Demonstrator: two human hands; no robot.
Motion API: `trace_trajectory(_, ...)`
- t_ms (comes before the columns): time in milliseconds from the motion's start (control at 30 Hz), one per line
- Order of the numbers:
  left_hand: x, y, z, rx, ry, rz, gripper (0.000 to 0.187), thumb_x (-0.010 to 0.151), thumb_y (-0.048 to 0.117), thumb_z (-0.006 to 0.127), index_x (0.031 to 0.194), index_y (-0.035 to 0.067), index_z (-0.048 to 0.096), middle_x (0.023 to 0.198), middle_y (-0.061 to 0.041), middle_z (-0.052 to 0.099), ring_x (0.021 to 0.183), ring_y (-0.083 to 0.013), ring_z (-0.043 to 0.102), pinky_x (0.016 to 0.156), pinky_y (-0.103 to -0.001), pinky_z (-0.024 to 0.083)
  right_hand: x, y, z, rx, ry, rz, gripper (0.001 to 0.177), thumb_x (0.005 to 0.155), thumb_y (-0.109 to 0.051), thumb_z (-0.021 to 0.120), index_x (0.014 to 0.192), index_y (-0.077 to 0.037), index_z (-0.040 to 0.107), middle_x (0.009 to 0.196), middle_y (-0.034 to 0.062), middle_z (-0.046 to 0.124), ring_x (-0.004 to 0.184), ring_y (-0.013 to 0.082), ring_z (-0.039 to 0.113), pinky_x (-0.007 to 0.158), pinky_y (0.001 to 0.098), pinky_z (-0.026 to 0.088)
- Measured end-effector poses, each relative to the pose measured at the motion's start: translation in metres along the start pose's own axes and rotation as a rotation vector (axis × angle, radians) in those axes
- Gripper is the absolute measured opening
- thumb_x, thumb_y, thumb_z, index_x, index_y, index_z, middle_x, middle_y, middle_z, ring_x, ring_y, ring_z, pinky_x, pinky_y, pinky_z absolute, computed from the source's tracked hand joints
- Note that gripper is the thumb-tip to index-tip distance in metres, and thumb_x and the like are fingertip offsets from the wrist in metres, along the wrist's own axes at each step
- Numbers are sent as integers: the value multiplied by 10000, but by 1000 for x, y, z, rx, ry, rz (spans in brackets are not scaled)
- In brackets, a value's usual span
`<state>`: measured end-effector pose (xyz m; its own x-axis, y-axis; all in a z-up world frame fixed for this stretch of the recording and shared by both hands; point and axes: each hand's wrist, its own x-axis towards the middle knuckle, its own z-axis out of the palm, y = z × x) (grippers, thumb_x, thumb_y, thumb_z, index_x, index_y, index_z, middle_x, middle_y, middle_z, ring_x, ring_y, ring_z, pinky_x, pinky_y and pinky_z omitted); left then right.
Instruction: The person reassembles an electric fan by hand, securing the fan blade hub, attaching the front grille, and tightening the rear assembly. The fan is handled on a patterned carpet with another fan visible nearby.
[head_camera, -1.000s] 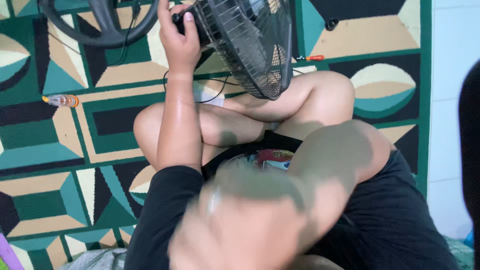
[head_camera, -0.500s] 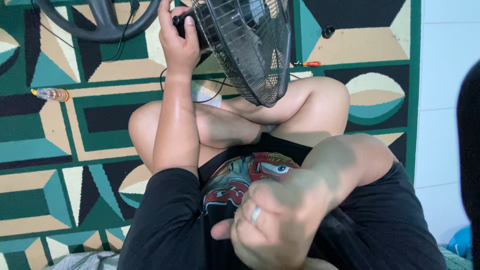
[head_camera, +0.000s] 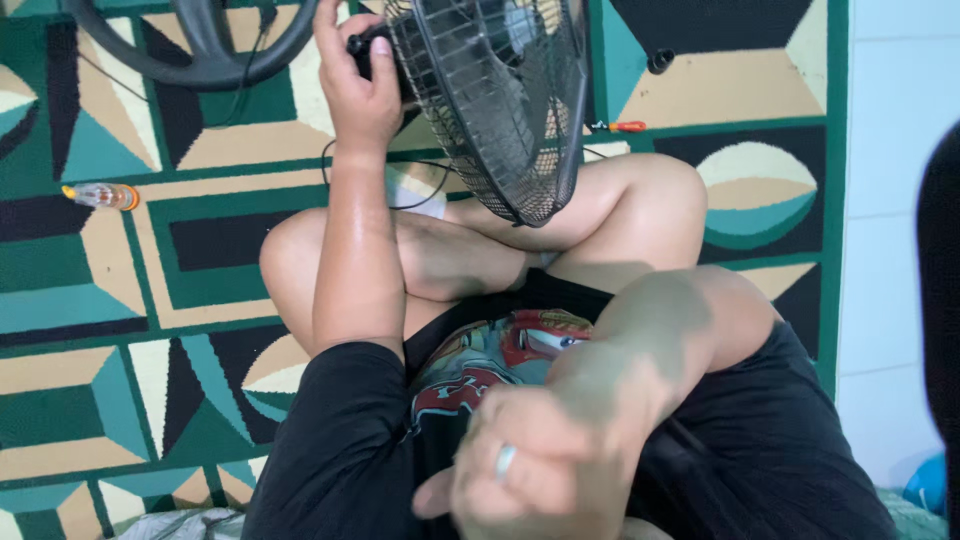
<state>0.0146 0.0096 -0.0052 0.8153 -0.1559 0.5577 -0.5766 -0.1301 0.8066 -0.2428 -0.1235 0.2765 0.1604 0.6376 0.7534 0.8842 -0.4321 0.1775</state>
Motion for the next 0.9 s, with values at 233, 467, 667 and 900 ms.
trace_trajectory(233,6,2,-10,-5,-31,-23,585,1072,56,623,1575,64,324,1179,-125,756,1086,-250,734,1040,-340,553,-92,48,-14,-248,-139,458,329,1080,-259,765,869,-56,615,840,74,608,737,237,603,686,327,478)
trace_trajectory(467,8,-9,-17,7,-53,-7,599,1049,69,628,1573,58,337,1148,-124,739,1092,-225,705,1067,-335,532,-285,118,88,386,719,1637,329,1072,-411,685,1098,-92,605,914,17,601,825,155,577,688,310,468)
trace_trajectory(667,18,-20,-16,-279,-159,-30,507,1079,98,653,1528,44,423,1318,-128,663,1246,-228,650,1111,-335,510,-322,90,125,646,869,1852,441,1013,-459,620,1280,-110,576,1177,38,634,975,138,594,775,292,443)
trace_trajectory(900,42,4,-6,-655,-151,-366,324,1021,35,696,1312,-9,560,1173,-110,691,1057,-166,700,945,-321,607,-286,96,85,505,405,1465,1097,820,-548,871,1651,-164,265,1694,133,372,1527,323,439,1152,429,406)
